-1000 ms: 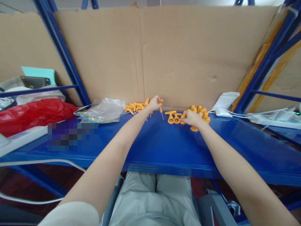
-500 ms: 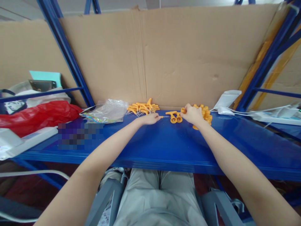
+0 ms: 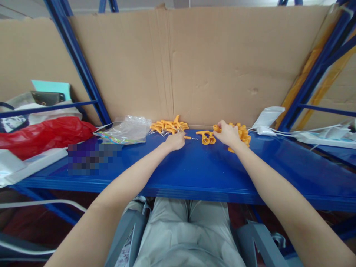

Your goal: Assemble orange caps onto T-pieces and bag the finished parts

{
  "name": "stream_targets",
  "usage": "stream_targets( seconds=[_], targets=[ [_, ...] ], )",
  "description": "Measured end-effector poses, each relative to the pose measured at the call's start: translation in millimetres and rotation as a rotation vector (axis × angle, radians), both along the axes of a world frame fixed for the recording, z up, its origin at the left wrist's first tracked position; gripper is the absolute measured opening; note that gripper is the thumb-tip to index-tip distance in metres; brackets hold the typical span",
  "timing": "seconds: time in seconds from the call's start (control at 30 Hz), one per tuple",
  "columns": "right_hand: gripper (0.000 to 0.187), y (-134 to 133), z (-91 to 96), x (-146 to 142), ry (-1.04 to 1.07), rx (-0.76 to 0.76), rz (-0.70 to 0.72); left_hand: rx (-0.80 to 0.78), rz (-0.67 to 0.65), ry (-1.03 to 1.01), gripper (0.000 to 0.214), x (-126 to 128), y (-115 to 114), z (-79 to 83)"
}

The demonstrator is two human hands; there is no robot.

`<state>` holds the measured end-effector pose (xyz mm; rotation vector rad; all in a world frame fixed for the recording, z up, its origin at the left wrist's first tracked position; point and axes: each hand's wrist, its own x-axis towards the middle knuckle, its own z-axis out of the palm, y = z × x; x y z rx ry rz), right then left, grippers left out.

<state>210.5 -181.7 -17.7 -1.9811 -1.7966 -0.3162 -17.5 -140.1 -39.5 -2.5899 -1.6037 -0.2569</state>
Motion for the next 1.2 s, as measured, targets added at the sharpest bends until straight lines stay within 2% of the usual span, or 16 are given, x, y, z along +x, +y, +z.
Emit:
stream_targets(
  seconds=[0.13,0.23,0.33,0.57,0.73,0.83,0.97,1.2],
  targets=[
    [0.030,-0.4,-0.3,-0.7,-0.002,0.003,0.017,0.002,0.035,0.157,0.050,7.3,-15.4,0.7],
    [0.028,-0.8,0.0,-1.1,0.006,0.005,0.028,0.014,0.054,0.169,0.046,7.5,-14.4,-0.3],
    [0.027,-0.2,-0.2,-0.9,0.017,0.025,0.034,0.018,0.067,0.112,0.042,2.0,-4.1,-1.7],
    [0.025,6.9,-4.3,4.1,-0.003,0.077,0.080,0.000,0.003,-0.086,0.026,-13.1,21.2,-7.1],
    [0.024,11.4,-9.9,8.9,-0.047,0.093,0.189,0.176,-0.018,-0.330,0.025,-20.4,31.5,-9.7],
    [0.026,14.1,-14.5,9.8,-0.066,0.117,0.271,0.208,-0.037,-0.412,0.024,-21.0,33.3,-10.6],
    [0.029,18.2,-19.4,9.1,-0.064,0.125,0.365,0.227,-0.091,-0.420,0.022,-17.7,31.1,-12.8],
    [0.029,22.3,-22.2,8.0,-0.050,0.098,0.412,0.232,-0.167,-0.424,0.018,-10.5,21.1,-15.2]
  ],
)
